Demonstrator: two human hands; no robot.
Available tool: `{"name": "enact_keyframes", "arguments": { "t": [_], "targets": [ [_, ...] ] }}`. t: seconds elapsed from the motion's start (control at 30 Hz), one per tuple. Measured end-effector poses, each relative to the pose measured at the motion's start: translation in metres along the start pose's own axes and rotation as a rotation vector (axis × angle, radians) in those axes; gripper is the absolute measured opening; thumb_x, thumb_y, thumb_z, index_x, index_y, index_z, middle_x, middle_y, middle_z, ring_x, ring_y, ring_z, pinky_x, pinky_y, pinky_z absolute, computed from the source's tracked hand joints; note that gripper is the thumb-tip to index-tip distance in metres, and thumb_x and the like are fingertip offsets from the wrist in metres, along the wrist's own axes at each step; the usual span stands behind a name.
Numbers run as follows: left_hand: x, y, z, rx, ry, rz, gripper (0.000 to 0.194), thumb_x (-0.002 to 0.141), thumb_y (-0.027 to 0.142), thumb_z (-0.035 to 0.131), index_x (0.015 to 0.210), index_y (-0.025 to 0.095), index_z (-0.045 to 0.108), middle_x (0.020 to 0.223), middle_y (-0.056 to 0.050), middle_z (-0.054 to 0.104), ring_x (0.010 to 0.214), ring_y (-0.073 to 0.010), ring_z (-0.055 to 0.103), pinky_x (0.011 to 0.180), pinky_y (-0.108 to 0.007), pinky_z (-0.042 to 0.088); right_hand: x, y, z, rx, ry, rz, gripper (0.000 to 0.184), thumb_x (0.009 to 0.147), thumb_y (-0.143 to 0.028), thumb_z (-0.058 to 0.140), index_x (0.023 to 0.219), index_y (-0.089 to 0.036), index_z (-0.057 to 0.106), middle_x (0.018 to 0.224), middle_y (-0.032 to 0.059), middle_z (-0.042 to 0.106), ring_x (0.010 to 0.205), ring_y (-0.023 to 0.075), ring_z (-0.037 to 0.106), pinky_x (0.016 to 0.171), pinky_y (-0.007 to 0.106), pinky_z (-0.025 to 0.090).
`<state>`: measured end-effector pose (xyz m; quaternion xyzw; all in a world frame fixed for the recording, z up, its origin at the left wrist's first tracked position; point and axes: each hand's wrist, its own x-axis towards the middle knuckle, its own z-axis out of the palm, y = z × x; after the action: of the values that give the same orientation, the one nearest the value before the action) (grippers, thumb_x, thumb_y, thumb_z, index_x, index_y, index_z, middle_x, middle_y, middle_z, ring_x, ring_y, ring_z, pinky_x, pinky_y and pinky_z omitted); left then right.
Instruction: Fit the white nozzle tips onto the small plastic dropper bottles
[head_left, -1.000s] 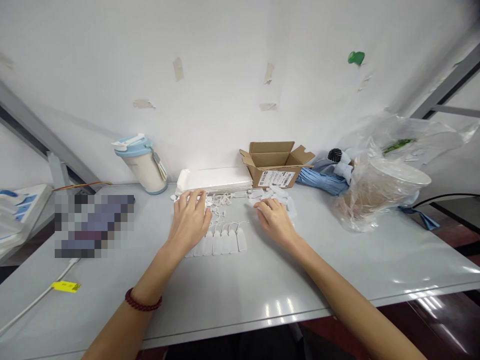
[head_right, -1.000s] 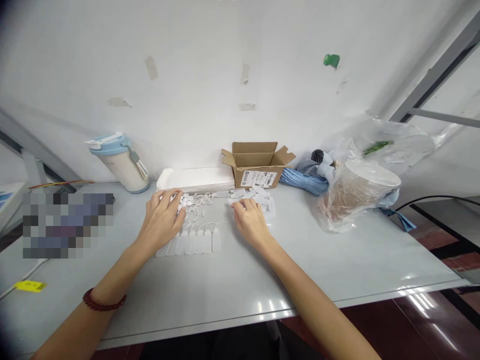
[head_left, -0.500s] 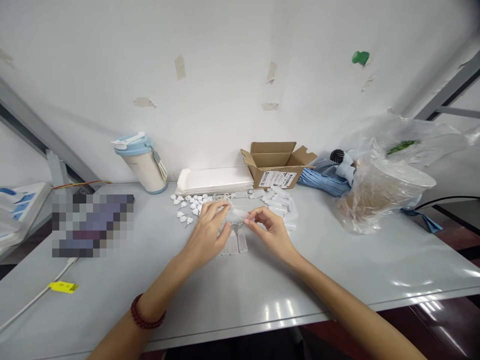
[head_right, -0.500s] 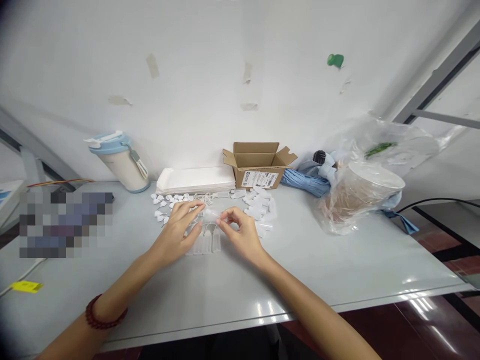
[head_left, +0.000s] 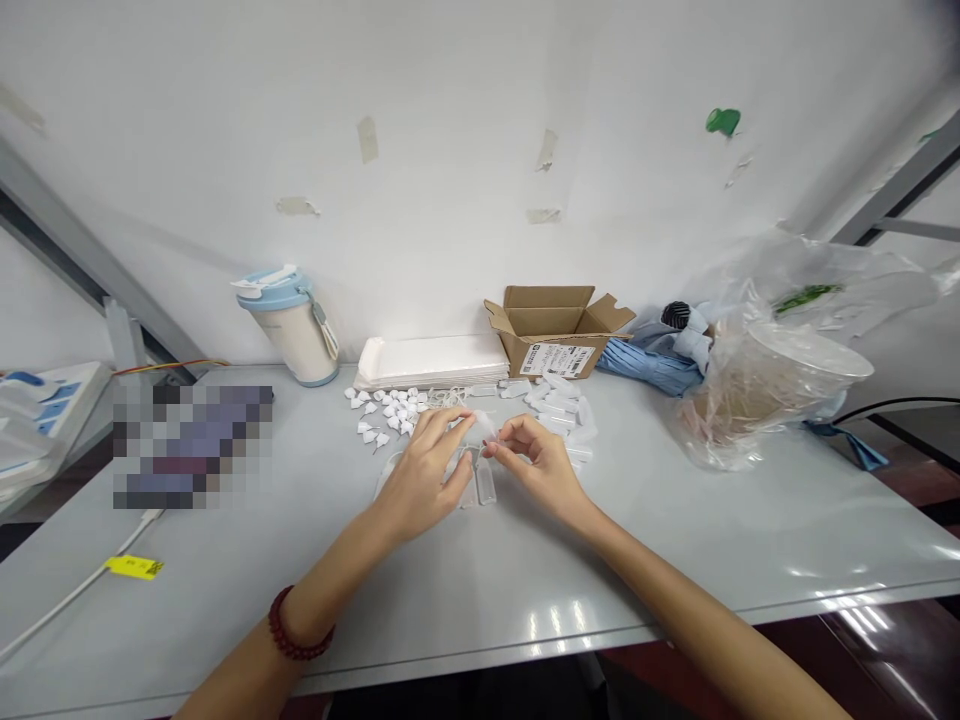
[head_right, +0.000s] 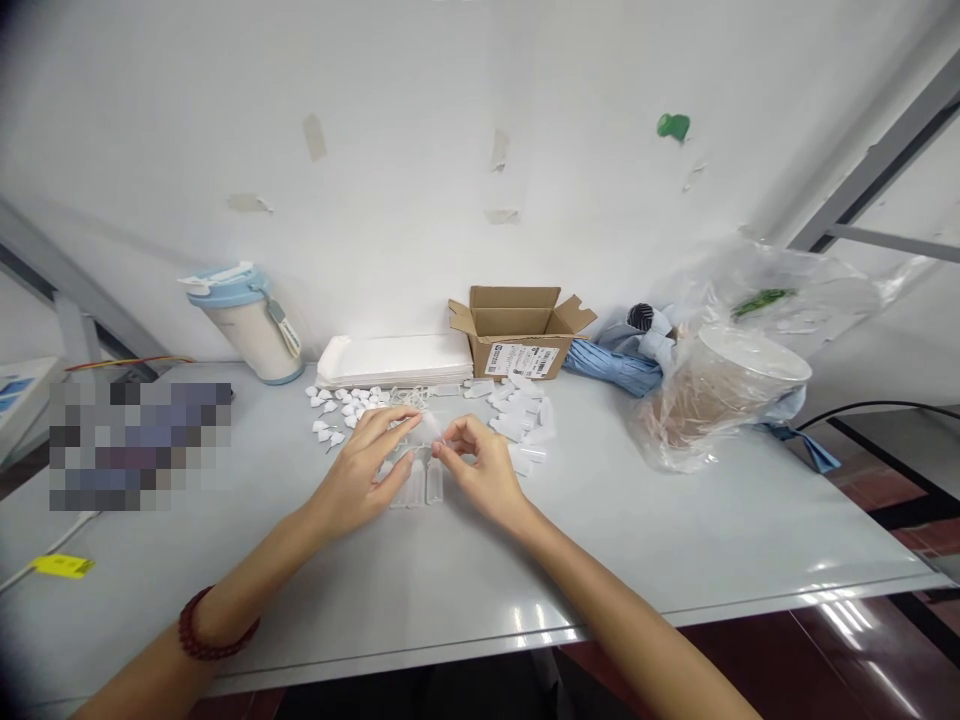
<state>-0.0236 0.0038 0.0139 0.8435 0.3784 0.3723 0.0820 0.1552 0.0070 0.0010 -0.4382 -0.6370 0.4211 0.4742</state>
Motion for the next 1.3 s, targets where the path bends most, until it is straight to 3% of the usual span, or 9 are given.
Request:
{"name": "enact_keyframes", "arguments": {
  "t": [0.13,0.27,0.5,0.73,0.97,1.3],
  "targets": [
    [-0.0002,0.0014,-0.0005,-0.05,0.014,0.014,0.043,0.086,0.012,0.042,0.128,0.021,0.046,0.123,-0.012,0.051,0.117,-0.0258,0.047,0.095,-0.046,0.045,-0.0002,0.0,-0.0004,-0.012,-0.032,0.016,0.021,0.079,-0.036,0.062,0.085,-0.02,0.049,0.072,-0.0002,0.063,0.074,0.0181,0.066,0.067,0.03,0.047],
    [-0.0021,0.0024,-0.0004,-0.097,-0.008,-0.012,0.042,0.086,0.013,0.043,0.127,0.019,0.047,0.126,-0.013,0.05,0.117,-0.024,0.05,0.096,-0.041,0.047,-0.0003,-0.0001,0.0002,0.01,-0.065,0.01,0.028,0.081,-0.032,0.06,0.102,-0.021,0.045,0.073,0.0001,0.066,0.072,0.0175,0.066,0.069,0.032,0.048],
    [-0.0033,0.0038,0.0006,-0.116,-0.009,0.039,0.048,0.084,0.012,0.045,0.131,0.019,0.044,0.131,-0.012,0.05,0.122,-0.0247,0.048,0.101,-0.043,0.044,-0.0015,0.0029,-0.0011,-0.036,-0.118,-0.044,0.044,0.083,-0.029,0.055,0.125,-0.02,0.045,0.082,0.0025,0.064,0.074,0.0167,0.067,0.07,0.032,0.051],
    [-0.0053,0.0039,0.0041,-0.104,0.073,0.107,0.046,0.083,0.009,0.046,0.128,0.019,0.047,0.132,-0.012,0.051,0.122,-0.0241,0.048,0.103,-0.043,0.044,-0.0034,-0.0021,0.0001,0.004,-0.071,-0.065,0.039,0.082,-0.03,0.057,0.119,-0.022,0.049,0.082,0.0015,0.063,0.074,0.0162,0.067,0.072,0.033,0.052],
    [-0.0037,-0.0019,0.0022,0.096,0.089,0.306,0.047,0.081,0.004,0.045,0.127,0.015,0.048,0.131,-0.015,0.053,0.124,-0.0254,0.047,0.102,-0.044,0.045,-0.0041,-0.0055,0.0008,0.062,-0.016,-0.063,0.035,0.081,-0.031,0.06,0.114,-0.022,0.05,0.086,0.0021,0.062,0.069,0.0153,0.067,0.068,0.032,0.052],
    [-0.0026,0.0015,0.0016,-0.053,0.097,0.267,0.04,0.08,0.003,0.048,0.117,0.017,0.053,0.117,-0.012,0.06,0.109,-0.0226,0.056,0.092,-0.041,0.05,-0.0034,-0.0041,0.0009,0.018,0.03,-0.015,0.037,0.078,-0.035,0.063,0.109,-0.021,0.047,0.09,0.001,0.056,0.064,0.0144,0.068,0.063,0.03,0.052]
  ]
}}
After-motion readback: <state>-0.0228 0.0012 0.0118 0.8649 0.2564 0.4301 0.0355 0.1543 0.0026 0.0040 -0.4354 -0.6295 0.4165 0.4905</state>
